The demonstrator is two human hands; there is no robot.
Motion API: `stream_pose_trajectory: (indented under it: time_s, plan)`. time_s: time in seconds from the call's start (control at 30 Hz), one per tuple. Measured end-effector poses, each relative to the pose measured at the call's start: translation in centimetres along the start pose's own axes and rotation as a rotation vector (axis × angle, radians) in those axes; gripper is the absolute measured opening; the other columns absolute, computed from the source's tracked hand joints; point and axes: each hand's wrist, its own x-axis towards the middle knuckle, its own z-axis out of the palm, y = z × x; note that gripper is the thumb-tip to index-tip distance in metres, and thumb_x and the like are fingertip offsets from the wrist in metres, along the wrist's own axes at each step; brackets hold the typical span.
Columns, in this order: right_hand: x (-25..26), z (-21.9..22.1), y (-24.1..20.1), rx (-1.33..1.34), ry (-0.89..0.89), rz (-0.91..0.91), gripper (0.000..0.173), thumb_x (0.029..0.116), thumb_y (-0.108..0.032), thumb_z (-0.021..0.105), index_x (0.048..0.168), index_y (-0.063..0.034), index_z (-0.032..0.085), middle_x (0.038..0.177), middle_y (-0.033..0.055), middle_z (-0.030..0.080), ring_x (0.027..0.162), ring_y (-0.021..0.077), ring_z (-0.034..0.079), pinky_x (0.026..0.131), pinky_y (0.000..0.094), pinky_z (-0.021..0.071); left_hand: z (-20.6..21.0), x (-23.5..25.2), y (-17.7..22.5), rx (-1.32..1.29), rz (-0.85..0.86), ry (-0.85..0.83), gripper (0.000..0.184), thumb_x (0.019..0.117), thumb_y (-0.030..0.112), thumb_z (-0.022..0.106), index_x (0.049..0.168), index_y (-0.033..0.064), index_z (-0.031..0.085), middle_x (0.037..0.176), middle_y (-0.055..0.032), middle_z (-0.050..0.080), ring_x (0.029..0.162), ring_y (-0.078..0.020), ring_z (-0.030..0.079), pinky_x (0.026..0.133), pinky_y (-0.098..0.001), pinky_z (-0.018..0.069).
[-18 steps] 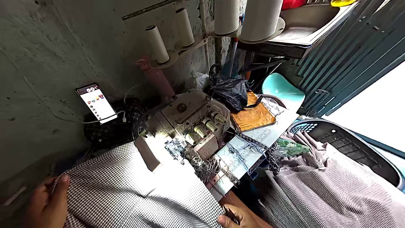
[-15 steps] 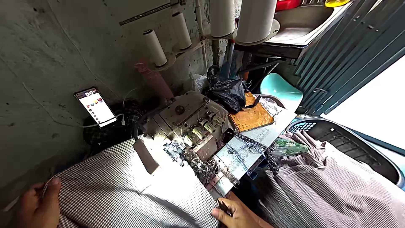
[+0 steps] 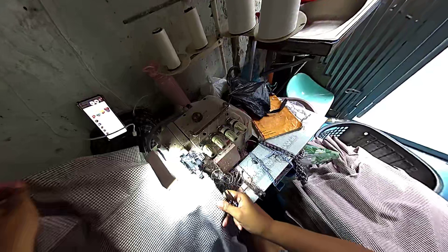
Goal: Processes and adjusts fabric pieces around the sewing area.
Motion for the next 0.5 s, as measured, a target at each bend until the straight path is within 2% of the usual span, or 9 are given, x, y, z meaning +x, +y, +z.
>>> stream_pose_trajectory:
  time_s: [0.03, 0.1, 0.17, 0.23, 0.27, 0.33, 0.4, 0.5]
  plan:
    - [-0.9, -0.2, 0.4, 0.002, 0.009, 0.040, 0.009, 0.1029, -0.016, 0.060, 0.101, -0.0075, 0.059, 0.074, -0.0032, 0.066, 0.050, 0.0006, 0.057, 0.045, 0.0164, 0.0441, 0.3, -1.2, -0.1, -0.025, 0.080, -0.038, 0.054, 0.1083, 0.035, 0.046, 0.131, -0.0137, 0.051, 0.129, -0.0318, 0.057, 0.115, -0.0333, 0.059, 0.098, -0.0451, 0.0484]
    - [-2.8, -0.8, 1.6, 0.012, 0.039, 0.104, 0.008, 0.1008, -0.015, 0.063, 0.101, -0.0073, 0.060, 0.073, -0.0035, 0.067, 0.050, 0.0001, 0.057, 0.046, 0.0163, 0.0441, 0.8, -4.7, 1.2, -0.109, 0.210, -0.138, 0.060, 0.1067, 0.037, 0.051, 0.133, -0.0163, 0.047, 0.130, -0.0339, 0.056, 0.117, -0.0334, 0.059, 0.098, -0.0435, 0.0496]
    - [-5.1, -1.1, 3.2, 0.035, 0.078, 0.142, 0.006, 0.0985, -0.013, 0.065, 0.100, -0.0073, 0.062, 0.072, -0.0041, 0.070, 0.049, -0.0020, 0.057, 0.045, 0.0150, 0.0426, 1.7, -9.4, 4.0, -0.194, 0.263, -0.231, 0.053, 0.1053, 0.029, 0.054, 0.125, -0.0193, 0.050, 0.123, -0.0322, 0.059, 0.110, -0.0261, 0.060, 0.093, -0.0368, 0.0505]
    - [-7.4, -1.4, 4.3, 0.040, 0.096, 0.170, 0.005, 0.0977, -0.012, 0.066, 0.099, -0.0084, 0.063, 0.073, -0.0056, 0.071, 0.050, -0.0043, 0.056, 0.045, 0.0138, 0.0416, 3.1, -14.2, 6.8, -0.245, 0.256, -0.285, 0.045, 0.1035, 0.023, 0.055, 0.119, -0.0187, 0.054, 0.118, -0.0307, 0.061, 0.108, -0.0230, 0.059, 0.090, -0.0346, 0.0486]
    - [-8.3, -1.5, 4.6, 0.041, 0.101, 0.176, 0.004, 0.0969, -0.012, 0.067, 0.097, -0.0089, 0.063, 0.074, -0.0062, 0.072, 0.051, -0.0051, 0.057, 0.046, 0.0132, 0.0422, 4.1, -16.2, 7.8, -0.259, 0.260, -0.268, 0.039, 0.1019, 0.021, 0.055, 0.115, -0.0161, 0.056, 0.114, -0.0273, 0.063, 0.107, -0.0191, 0.059, 0.090, -0.0310, 0.0475]
    - [-9.8, -1.9, 4.9, 0.036, 0.103, 0.194, 0.004, 0.0956, -0.010, 0.068, 0.095, -0.0099, 0.064, 0.076, -0.0076, 0.072, 0.055, -0.0056, 0.060, 0.048, 0.0128, 0.0440, 5.9, -19.4, 9.5, -0.288, 0.265, -0.225, 0.028, 0.0985, 0.017, 0.055, 0.107, -0.0095, 0.059, 0.111, -0.0201, 0.064, 0.112, -0.0131, 0.057, 0.098, -0.0239, 0.0441]
    - [-10.9, -2.1, 5.0, 0.023, 0.099, 0.192, 0.005, 0.0946, -0.009, 0.069, 0.093, -0.0107, 0.064, 0.077, -0.0081, 0.073, 0.058, -0.0050, 0.063, 0.049, 0.0130, 0.0462, 7.3, -21.4, 11.3, -0.314, 0.261, -0.206, 0.025, 0.0972, 0.018, 0.056, 0.102, -0.0044, 0.065, 0.107, -0.0166, 0.065, 0.112, -0.0146, 0.056, 0.101, -0.0241, 0.0404]
    - [-11.8, -2.3, 5.0, 0.031, 0.104, 0.178, 0.007, 0.0937, -0.009, 0.070, 0.093, -0.0119, 0.064, 0.077, -0.0087, 0.073, 0.061, -0.0041, 0.065, 0.051, 0.0137, 0.0488, 8.9, -22.9, 13.0, -0.324, 0.287, -0.221, 0.029, 0.0997, 0.025, 0.055, 0.099, 0.0027, 0.073, 0.112, -0.0141, 0.071, 0.114, -0.0192, 0.059, 0.101, -0.0332, 0.0386]
